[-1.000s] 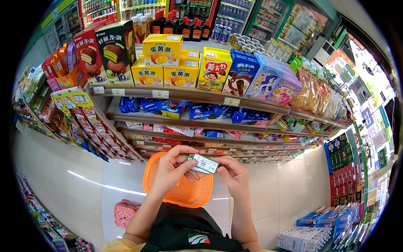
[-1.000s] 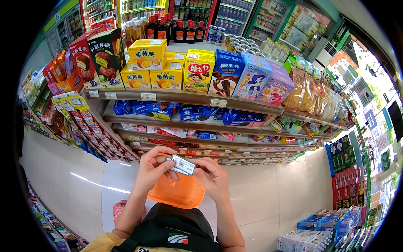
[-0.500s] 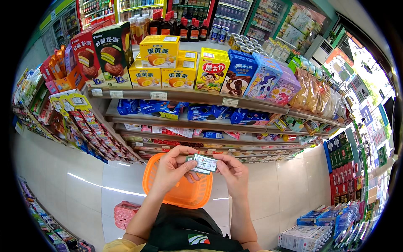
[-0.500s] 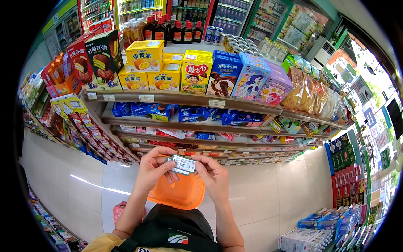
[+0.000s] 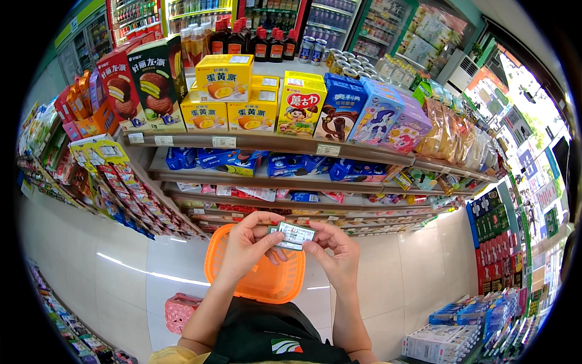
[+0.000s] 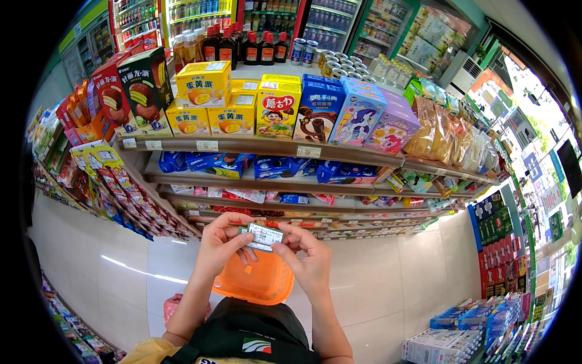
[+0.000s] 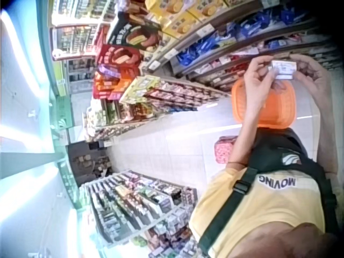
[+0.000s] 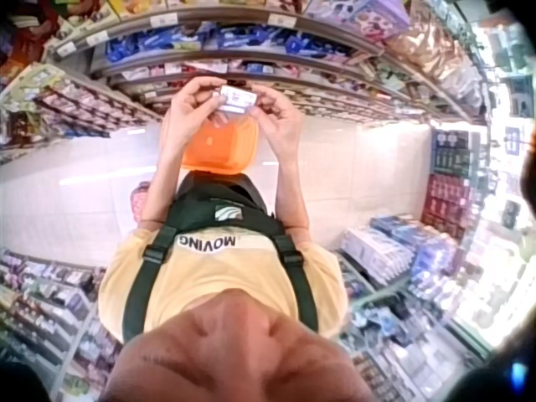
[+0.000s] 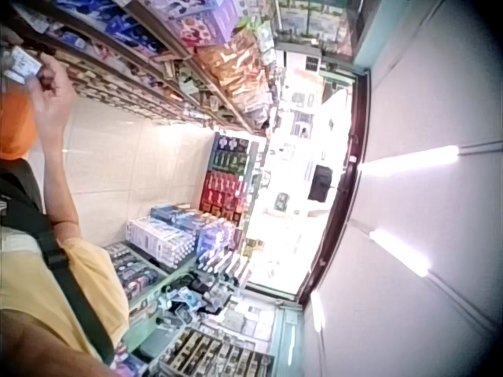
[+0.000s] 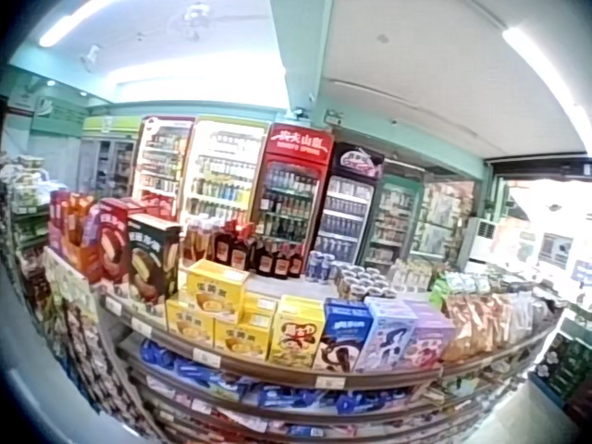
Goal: The person picks up small boxes from a shelf and places them into an orange basket. They then remove price tags from the shelf and place them into the basket. Finally, they pick up blue packages from the shelf and place them into the basket.
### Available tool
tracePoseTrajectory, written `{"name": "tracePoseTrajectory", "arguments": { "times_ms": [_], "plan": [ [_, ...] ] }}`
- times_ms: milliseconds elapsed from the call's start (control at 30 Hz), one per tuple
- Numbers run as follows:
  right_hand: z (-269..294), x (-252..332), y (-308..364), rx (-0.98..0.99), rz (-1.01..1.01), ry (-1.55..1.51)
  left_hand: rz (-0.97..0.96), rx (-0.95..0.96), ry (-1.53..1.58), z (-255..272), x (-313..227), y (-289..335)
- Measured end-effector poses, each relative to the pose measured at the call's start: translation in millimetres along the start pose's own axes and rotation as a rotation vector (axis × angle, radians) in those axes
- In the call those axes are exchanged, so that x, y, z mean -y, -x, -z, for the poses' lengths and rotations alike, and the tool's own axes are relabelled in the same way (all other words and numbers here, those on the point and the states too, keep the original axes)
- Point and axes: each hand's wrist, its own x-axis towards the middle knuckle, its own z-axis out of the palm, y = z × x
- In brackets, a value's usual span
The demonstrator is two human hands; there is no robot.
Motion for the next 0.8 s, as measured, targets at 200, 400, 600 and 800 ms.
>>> {"name": "tracePoseTrajectory", "arguments": {
  "times_ms": [200,400,600,800],
  "plan": [
    [3.1,0.3,-1.5,-0.02,-0.018,0.015,0.005,-0.005,-0.03,-3.9,-3.2,-2.8],
    [4.6,3.0,-5.0,-0.039,-0.023,-0.018,0.006,0.007,-0.032,-6.7,-4.8,-6.8],
    [6.5,6.2,-9.3,-0.05,0.041,0.032,0.008,0.011,-0.038,-8.4,-1.5,-11.1],
    [12.9,3.3,-14.8,-0.068,0.04,0.034,-0.004,-0.013,-0.02,-14.7,-2.2,-19.6]
  ]
}}
